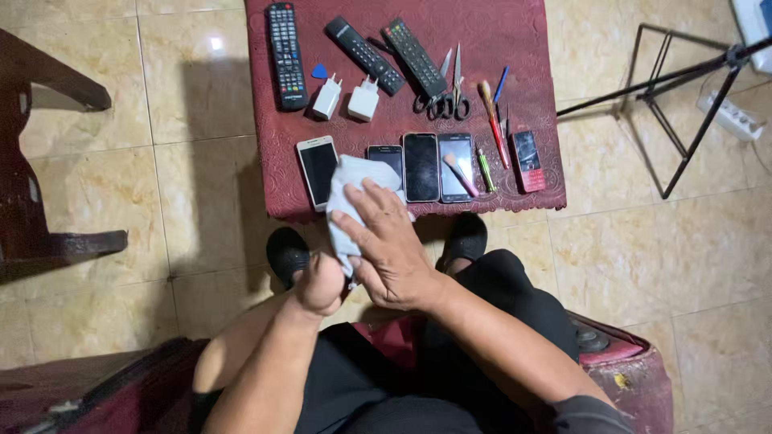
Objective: The person disassembles a white smartphone using a screwdriver, removes the battery, wipes the battery and phone interior with a cloth, then reassembles the phone by inserting the battery and snapping the back cover on. The person also wipes the exterior of another black smartphone with the cloth.
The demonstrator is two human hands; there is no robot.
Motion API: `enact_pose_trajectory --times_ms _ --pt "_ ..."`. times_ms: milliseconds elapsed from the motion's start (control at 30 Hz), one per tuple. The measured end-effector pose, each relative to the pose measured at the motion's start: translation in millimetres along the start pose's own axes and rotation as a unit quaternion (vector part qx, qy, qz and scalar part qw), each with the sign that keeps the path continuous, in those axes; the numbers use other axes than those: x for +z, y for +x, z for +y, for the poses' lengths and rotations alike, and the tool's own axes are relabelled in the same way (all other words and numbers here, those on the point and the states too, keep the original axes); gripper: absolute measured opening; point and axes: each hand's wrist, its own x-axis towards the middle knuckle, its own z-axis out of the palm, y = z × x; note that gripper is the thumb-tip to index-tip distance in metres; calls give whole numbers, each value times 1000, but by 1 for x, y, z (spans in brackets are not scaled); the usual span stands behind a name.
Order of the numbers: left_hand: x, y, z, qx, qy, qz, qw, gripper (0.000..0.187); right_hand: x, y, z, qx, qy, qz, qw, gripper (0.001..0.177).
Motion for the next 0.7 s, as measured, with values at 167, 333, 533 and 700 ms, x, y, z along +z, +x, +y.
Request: enact_pose_trajectory --times_ms 167,333,533,700 --pt "5 5 17 -39 58 -42 997 51 -18 29 13 209 193 63 957 48" --pt "17 2 28 -53 79 -29 995 49 -37 35 -2 22 1 91 996 48" --pt "29 1 25 -105 81 -2 991 60 -26 15 23 180 129 135 966 26" --pt "31 -1 24 -99 66 -15 993 63 -12 4 35 294 293 123 901 28"
